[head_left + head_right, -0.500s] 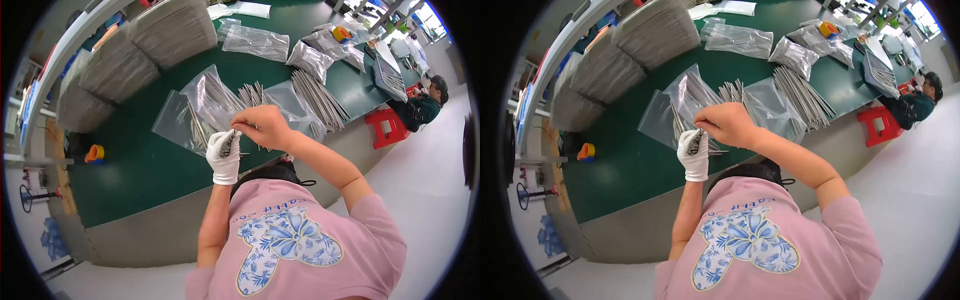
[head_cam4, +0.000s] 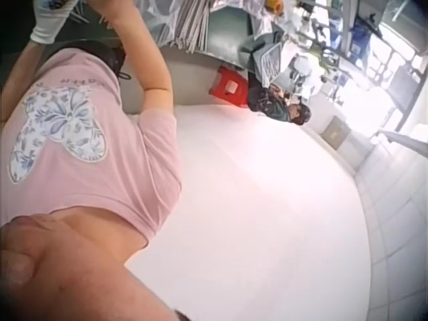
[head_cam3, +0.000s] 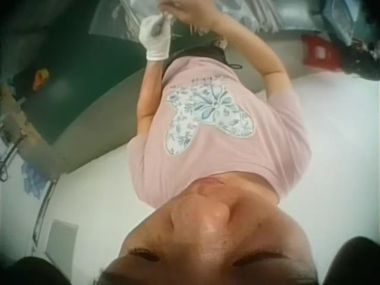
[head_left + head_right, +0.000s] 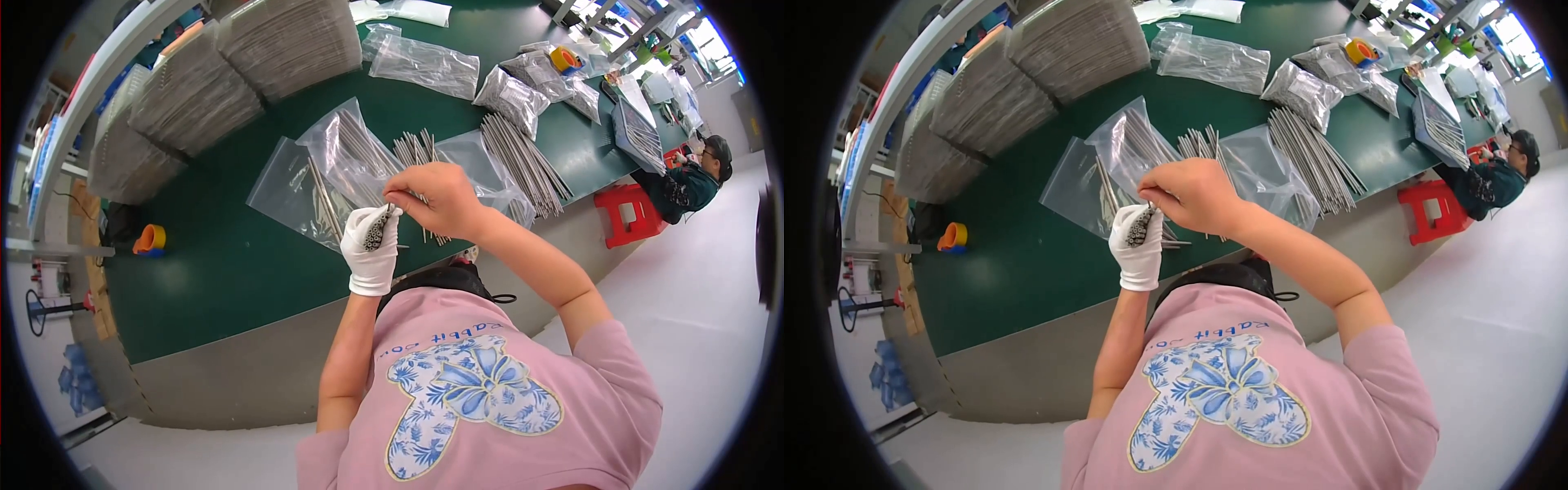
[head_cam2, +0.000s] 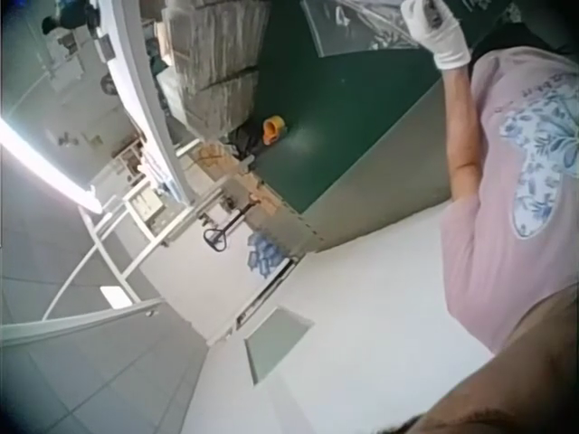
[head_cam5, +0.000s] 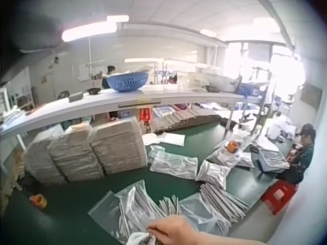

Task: Organizing and counting thin metal rods on a workbench.

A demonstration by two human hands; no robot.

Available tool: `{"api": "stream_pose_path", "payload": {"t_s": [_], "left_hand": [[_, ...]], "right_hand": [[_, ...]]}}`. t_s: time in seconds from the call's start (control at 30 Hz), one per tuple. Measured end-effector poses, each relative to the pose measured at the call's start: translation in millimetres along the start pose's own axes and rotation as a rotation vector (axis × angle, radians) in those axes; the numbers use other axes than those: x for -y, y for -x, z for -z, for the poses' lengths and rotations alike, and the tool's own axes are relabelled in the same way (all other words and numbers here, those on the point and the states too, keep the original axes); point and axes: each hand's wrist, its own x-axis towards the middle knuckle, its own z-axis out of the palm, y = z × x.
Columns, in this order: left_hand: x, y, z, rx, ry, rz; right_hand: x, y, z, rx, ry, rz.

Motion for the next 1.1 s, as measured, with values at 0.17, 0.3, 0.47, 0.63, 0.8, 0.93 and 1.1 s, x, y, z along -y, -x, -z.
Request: {"api": "stream_pose_path", "payload": {"t_s": [0.17, 0.3, 0.47, 0.63, 0.8, 0.93, 1.1], "left_hand": [[0, 0, 1, 0.009, -0.017, 0.015], [2, 1, 0, -0.01, -0.003, 0.005], [2, 2, 1, -0.004, -0.002, 0.005], [8, 4, 0, -0.012, -0.022, -0.018], [3, 3, 0, -0.034, -0.022, -0.004], [3, 3, 1, -0.03, -0.007, 0.01], [5, 4, 2, -0.033, -0.029, -0.003]], "right_hand": [[1, -3, 1, 0.02, 0.008, 0.026], [2, -3, 1, 0.036, 0.011, 0.038], [5, -7, 2, 0.06, 0.072, 0.093], [6, -5, -2, 0.059, 0.093, 0.132], [1, 1, -8, 0.0, 0.063, 0.139], [0, 2, -10, -0.012, 0.003, 0.051], [4, 4, -10, -0.01, 0.037, 0.089]]}}
